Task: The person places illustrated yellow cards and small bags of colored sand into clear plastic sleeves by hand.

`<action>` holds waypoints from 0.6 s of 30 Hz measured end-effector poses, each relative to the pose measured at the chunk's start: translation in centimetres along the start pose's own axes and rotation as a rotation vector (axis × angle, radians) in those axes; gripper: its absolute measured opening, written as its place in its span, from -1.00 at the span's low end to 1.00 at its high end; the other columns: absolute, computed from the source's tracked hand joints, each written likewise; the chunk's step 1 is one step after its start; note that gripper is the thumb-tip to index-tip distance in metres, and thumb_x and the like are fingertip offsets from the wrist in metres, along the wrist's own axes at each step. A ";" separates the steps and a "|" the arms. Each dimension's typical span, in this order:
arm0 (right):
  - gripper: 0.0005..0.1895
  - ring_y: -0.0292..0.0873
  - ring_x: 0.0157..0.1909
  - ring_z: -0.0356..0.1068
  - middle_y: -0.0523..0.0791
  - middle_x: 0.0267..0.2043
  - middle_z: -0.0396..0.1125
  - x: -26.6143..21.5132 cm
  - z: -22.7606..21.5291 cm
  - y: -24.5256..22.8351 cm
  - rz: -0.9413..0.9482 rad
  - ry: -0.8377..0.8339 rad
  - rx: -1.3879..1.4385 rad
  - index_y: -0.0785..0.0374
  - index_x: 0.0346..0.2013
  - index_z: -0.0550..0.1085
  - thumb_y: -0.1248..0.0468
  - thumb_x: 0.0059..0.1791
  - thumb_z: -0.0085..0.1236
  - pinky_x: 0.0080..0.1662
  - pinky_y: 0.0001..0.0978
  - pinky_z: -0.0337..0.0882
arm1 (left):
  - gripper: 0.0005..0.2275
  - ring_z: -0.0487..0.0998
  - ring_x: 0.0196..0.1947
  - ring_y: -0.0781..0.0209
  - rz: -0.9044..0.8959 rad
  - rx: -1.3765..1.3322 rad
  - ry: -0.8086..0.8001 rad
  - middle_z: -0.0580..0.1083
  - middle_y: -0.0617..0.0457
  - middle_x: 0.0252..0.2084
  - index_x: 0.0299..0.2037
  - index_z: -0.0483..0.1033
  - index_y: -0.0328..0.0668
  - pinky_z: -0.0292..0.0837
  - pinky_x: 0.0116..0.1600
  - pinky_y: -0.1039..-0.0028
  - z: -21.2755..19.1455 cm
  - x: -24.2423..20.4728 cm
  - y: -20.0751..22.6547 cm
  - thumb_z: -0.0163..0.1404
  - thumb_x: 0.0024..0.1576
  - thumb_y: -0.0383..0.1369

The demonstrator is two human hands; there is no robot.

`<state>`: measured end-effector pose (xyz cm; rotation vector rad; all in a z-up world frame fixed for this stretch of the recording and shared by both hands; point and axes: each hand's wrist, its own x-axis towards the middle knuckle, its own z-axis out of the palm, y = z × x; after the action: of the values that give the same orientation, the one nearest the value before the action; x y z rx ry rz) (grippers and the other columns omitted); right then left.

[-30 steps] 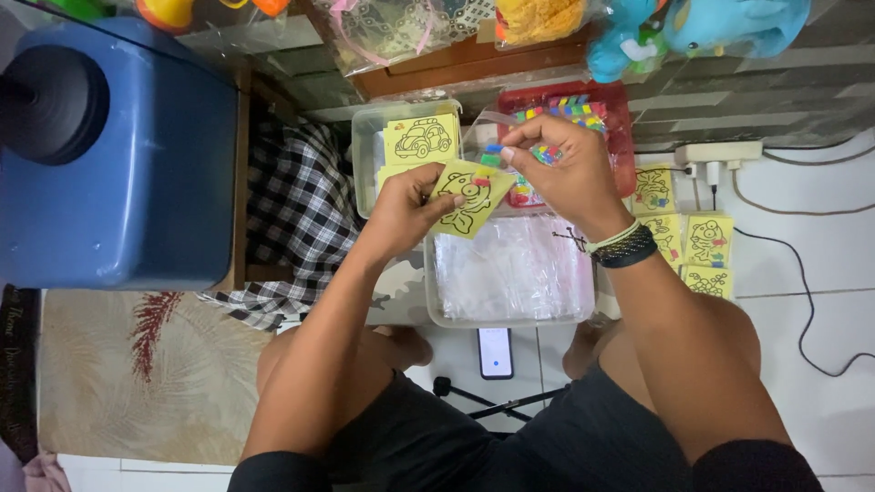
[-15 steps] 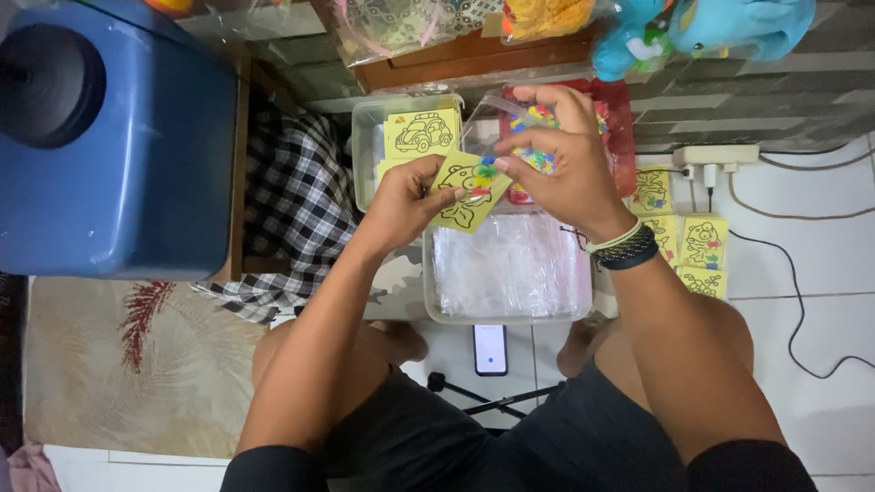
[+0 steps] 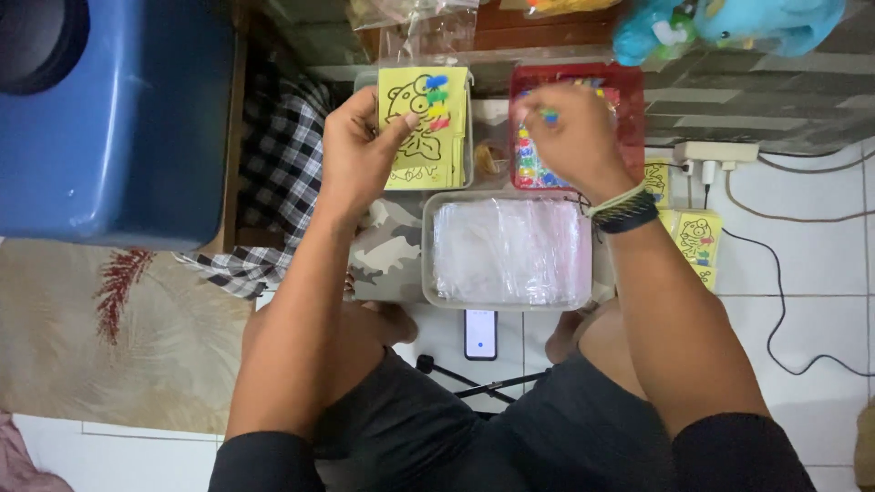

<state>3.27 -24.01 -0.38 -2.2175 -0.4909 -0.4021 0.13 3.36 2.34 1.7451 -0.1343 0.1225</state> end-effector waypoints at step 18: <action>-0.66 0.24 0.58 -0.25 -0.40 0.34 0.31 -1.3 7.7 3.1 0.249 -0.876 -0.487 -0.15 0.03 0.58 0.15 0.02 -0.02 0.30 0.51 -0.27 | -0.83 0.44 -0.46 0.49 0.036 -0.004 0.011 0.58 0.10 -0.32 -0.05 0.56 -0.38 0.40 -0.39 0.67 -1.0 -0.4 0.3 0.11 0.16 -0.58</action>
<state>4.54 -20.16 -7.80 -2.8283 -0.5881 0.6933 -0.30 4.31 2.74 1.7382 -0.1577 0.1577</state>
